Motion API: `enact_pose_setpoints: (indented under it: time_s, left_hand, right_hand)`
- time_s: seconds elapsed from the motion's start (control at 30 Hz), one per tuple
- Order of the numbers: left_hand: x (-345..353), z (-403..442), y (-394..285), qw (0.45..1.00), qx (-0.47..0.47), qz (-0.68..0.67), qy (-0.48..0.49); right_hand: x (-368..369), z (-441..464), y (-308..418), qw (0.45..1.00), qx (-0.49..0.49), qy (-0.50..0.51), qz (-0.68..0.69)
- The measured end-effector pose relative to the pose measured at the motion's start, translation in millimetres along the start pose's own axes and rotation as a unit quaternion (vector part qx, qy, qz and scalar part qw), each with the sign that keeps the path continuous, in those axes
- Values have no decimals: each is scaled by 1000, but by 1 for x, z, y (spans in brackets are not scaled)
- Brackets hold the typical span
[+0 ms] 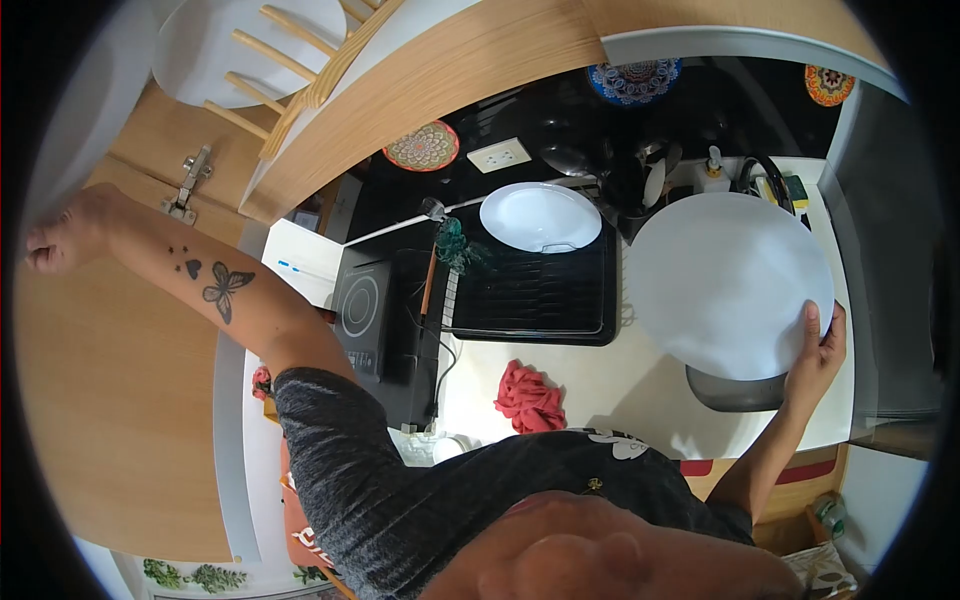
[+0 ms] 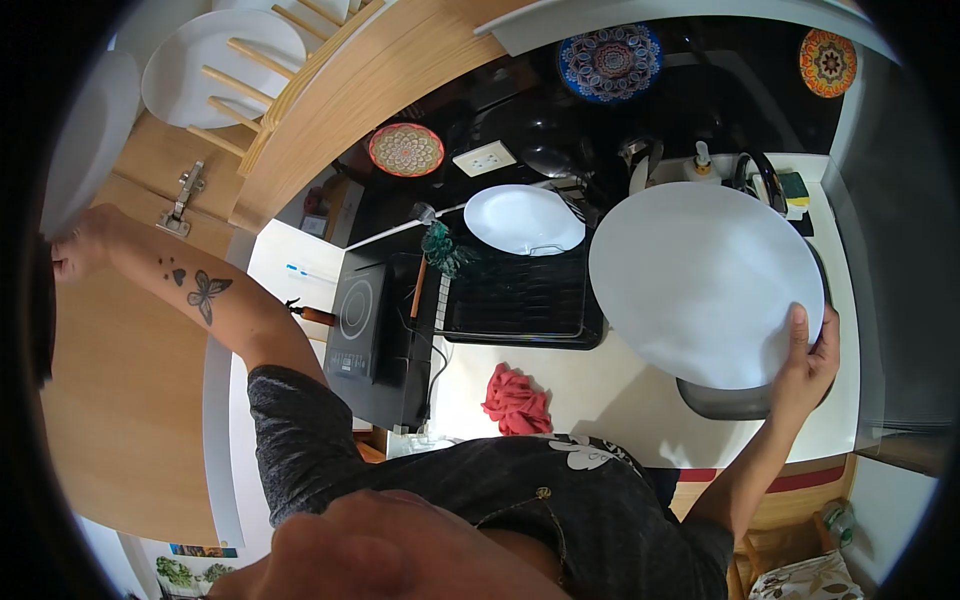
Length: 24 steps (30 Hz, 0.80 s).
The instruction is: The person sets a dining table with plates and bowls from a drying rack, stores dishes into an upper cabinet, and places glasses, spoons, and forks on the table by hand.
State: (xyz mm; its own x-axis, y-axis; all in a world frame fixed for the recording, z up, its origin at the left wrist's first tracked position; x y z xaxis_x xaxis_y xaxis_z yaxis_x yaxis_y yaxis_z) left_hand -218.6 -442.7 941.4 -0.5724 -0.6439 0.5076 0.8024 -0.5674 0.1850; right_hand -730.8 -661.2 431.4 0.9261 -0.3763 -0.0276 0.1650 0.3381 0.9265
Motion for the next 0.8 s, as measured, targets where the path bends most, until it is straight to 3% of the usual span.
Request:
enact_pose_setpoints:
  time_s: [0.1,0.17,0.2,0.3,0.37,0.43,0.63,0.8]
  left_hand:
    - [-4,-3,-3,997,45,-9,57]
    - [-10,-9,23,998,-47,8,49]
    - [-12,-10,36,998,-47,9,48]
    - [-6,-16,63,996,2,26,85]
    - [2,-34,79,992,-90,10,89]
    - [11,-44,89,987,-119,-7,110]
    - [13,-82,118,965,-224,-8,136]
    - [0,-89,158,944,-281,-39,170]
  right_hand:
    - [2,2,6,1000,-10,-3,-10]
    - [3,2,8,1000,-17,-1,-8]
    - [3,3,10,1000,-22,-1,-5]
    - [0,4,20,1000,-27,-9,-4]
    - [-5,5,34,999,-39,-19,-8]
    - [-15,10,48,998,-53,-30,-11]
    - [-52,36,95,980,-119,-34,154]
    - [-82,70,127,976,-180,-70,101]
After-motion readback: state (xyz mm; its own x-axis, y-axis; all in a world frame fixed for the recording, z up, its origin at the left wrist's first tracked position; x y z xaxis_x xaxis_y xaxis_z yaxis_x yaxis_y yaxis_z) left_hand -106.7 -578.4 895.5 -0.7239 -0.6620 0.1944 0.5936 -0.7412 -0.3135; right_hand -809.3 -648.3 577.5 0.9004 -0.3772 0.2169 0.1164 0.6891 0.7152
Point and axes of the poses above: each hand's wrist, its own z-axis towards the middle knuckle, its own x-axis out of the palm, y = z × x, the point moved 9 cm from there along z, towards the middle knuckle, and after that the axes turned 6 degrees about -x, right-handed, at the moved point
